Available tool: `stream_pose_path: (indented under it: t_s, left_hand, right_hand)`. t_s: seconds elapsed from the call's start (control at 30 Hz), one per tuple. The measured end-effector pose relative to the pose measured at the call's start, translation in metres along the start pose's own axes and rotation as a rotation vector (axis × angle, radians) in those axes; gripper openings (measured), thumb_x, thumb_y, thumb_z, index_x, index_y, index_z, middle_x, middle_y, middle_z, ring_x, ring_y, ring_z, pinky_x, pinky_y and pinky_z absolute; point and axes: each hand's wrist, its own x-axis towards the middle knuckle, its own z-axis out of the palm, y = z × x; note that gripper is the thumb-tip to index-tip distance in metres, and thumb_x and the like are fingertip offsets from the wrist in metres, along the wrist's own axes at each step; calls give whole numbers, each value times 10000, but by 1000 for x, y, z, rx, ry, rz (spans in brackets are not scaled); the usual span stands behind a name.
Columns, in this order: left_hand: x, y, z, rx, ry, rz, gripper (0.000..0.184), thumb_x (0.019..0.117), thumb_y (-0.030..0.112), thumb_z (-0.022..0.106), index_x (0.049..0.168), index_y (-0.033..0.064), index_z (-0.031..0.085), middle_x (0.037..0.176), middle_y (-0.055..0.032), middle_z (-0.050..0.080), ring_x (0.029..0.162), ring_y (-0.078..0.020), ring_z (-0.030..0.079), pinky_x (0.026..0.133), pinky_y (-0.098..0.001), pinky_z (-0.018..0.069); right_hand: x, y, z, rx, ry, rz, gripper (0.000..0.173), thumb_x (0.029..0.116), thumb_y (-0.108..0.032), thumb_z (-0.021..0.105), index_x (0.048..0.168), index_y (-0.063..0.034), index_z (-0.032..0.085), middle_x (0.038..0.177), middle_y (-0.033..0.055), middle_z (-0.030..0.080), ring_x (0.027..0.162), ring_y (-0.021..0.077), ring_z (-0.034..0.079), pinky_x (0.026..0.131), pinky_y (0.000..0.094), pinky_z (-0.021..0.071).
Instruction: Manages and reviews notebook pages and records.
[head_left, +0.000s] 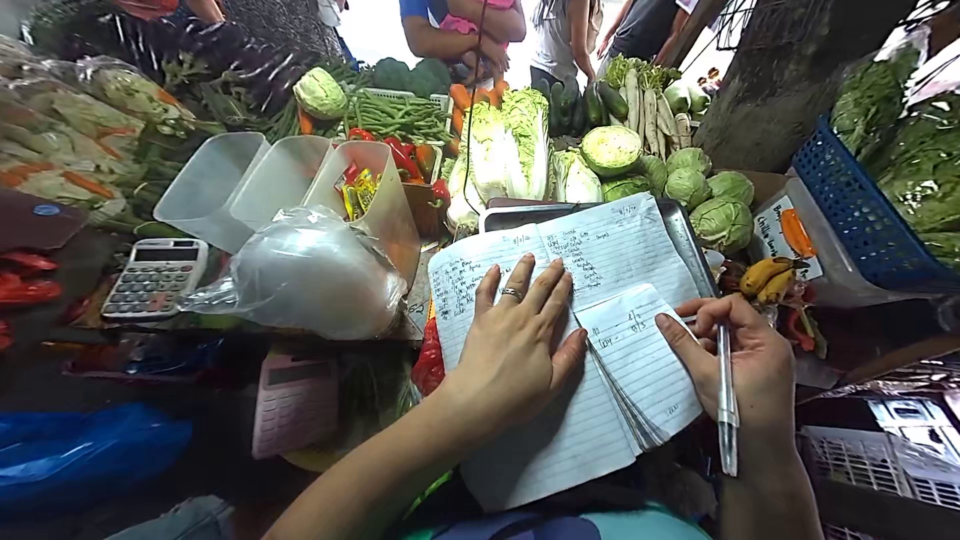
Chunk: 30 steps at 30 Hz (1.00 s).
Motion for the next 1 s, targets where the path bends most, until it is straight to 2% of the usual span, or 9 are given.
stream_pose_path:
  t_s: [0.37,0.47,0.53,0.63,0.7,0.77,0.83,0.9,1.0]
  left_hand:
    - [0,-1,2,4,34,12,644,1066,535,227,1553,186,463,1619,-3,425,1536,-268,305,1203,-625,194]
    - [0,-1,-1,-9,15,4,653,1063,547,223,1561,190,448,1625,3,414,1539,-271,298,1200,-632,193]
    - [1,-1,-2,-16,33,8,643,1061,541,241,1552,188,460,1620,8,423,1532,-275,312,1193,-632,203]
    - [0,-1,-3,-25,22,9,635,1061,533,248,1544,182,467,1616,5,428,1531,-275,313,1196,-625,200]
    - [1,-2,-3,-39,7,9,638,1065,536,244,1549,181,457,1621,5,419,1537,-269,297,1204,-622,187]
    - [0,-3,-4,-47,1,9,638,1067,538,240,1550,181,454,1624,5,414,1538,-271,294,1205,-624,184]
    - [0,-2,-3,-59,8,11,633,1067,535,246,1545,180,461,1621,4,419,1536,-275,299,1202,-629,185]
    - [0,-2,-3,-63,8,14,633,1068,537,247,1545,180,462,1622,4,417,1536,-275,300,1203,-629,183]
    - [-1,-2,-4,-63,2,15,634,1069,536,246,1543,176,464,1624,3,415,1536,-273,299,1202,-631,184]
  right_hand:
    - [0,-1,2,-3,23,1,218,832,-151,797,833,-120,582,960,-11,708,724,-30,617,570,96,483]
    - [-1,-3,4,-7,65,8,217,833,-136,802,831,-116,585,955,-6,703,734,-19,635,582,107,515]
    - [2,-4,7,-33,96,3,208,838,-132,794,829,-112,587,958,-5,694,742,-22,622,586,104,502]
    - [8,-4,6,-181,66,-6,185,866,-208,768,864,-108,612,984,15,690,765,-8,623,606,124,501]
    - [15,-7,4,-294,-3,-20,201,884,-278,746,913,-107,643,1017,29,686,804,21,636,652,157,528]
    - [23,-11,5,-387,-62,-87,244,898,-344,713,936,-108,670,1040,52,700,858,74,630,707,221,511]
    - [33,-17,7,-459,-127,-164,279,912,-381,680,952,-104,690,1066,78,724,921,157,664,759,323,532]
    - [44,-24,8,-525,-187,-223,300,927,-398,652,972,-105,700,1089,87,733,962,225,684,786,408,546]
    - [63,-29,8,-593,-235,-256,288,944,-331,667,967,-44,688,1008,159,719,936,350,688,771,546,538]
